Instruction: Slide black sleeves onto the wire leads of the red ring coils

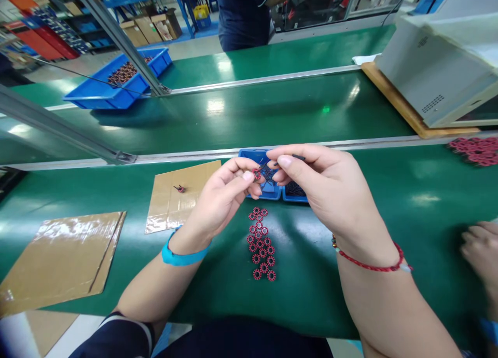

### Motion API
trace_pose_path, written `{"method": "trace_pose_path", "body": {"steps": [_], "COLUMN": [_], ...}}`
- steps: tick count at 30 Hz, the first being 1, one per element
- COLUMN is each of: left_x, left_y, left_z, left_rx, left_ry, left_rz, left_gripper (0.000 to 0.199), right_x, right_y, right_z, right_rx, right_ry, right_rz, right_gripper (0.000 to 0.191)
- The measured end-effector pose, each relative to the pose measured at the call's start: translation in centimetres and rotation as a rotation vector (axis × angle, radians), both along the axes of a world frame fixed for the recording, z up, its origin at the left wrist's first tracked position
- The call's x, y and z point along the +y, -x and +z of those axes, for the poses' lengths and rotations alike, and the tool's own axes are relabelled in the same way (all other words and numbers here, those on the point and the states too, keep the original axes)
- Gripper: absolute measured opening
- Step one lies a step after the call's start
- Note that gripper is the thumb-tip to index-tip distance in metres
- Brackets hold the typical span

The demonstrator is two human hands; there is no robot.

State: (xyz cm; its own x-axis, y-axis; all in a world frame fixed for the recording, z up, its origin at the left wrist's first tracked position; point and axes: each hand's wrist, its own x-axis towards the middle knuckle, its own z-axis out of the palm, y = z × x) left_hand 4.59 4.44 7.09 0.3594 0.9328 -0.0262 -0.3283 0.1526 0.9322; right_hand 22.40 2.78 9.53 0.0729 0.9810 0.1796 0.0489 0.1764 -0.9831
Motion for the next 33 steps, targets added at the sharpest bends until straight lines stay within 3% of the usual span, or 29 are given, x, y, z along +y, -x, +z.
{"method": "trace_pose_path", "body": {"steps": [12, 18, 22, 26, 29, 33], "left_x": [-0.1, 0.1, 0.2, 0.2, 0.1, 0.0], "left_y": [-0.1, 0.0, -0.1, -0.1, -0.3, -0.6], "left_z": [0.1, -0.1, 0.1, 0.5, 0.6, 0.5], "left_rx": [-0.003, -0.047, -0.186, -0.246, -0.17, 0.018], "left_ry": [-0.012, 0.023, 0.085, 0.086, 0.098, 0.118], "left_rz": [0.003, 0.006, -0.009, -0.064, -0.122, -0.124], "left_gripper": [0.009, 0.011, 0.012, 0.026, 0.031, 0.025], "right_x": [-0.3, -0.3, 0.5, 1.1, 1.0, 0.7], "right_y": [0.1, 0.1, -0.1, 0.2, 0.4, -0.1], "right_z": [0.4, 0.4, -0.2, -0.8, -0.7, -0.3], "right_rx": [-0.126, -0.282, -0.603, -1.146, -1.25, -1.253], "right_ry": [0.009, -0.097, -0.172, -0.079, -0.075, -0.112], "right_rz": [-0.004, -0.054, -0.104, 0.055, 0.182, 0.221], "right_gripper": [0.012, 0.031, 0.028, 0.031, 0.034, 0.03]}}
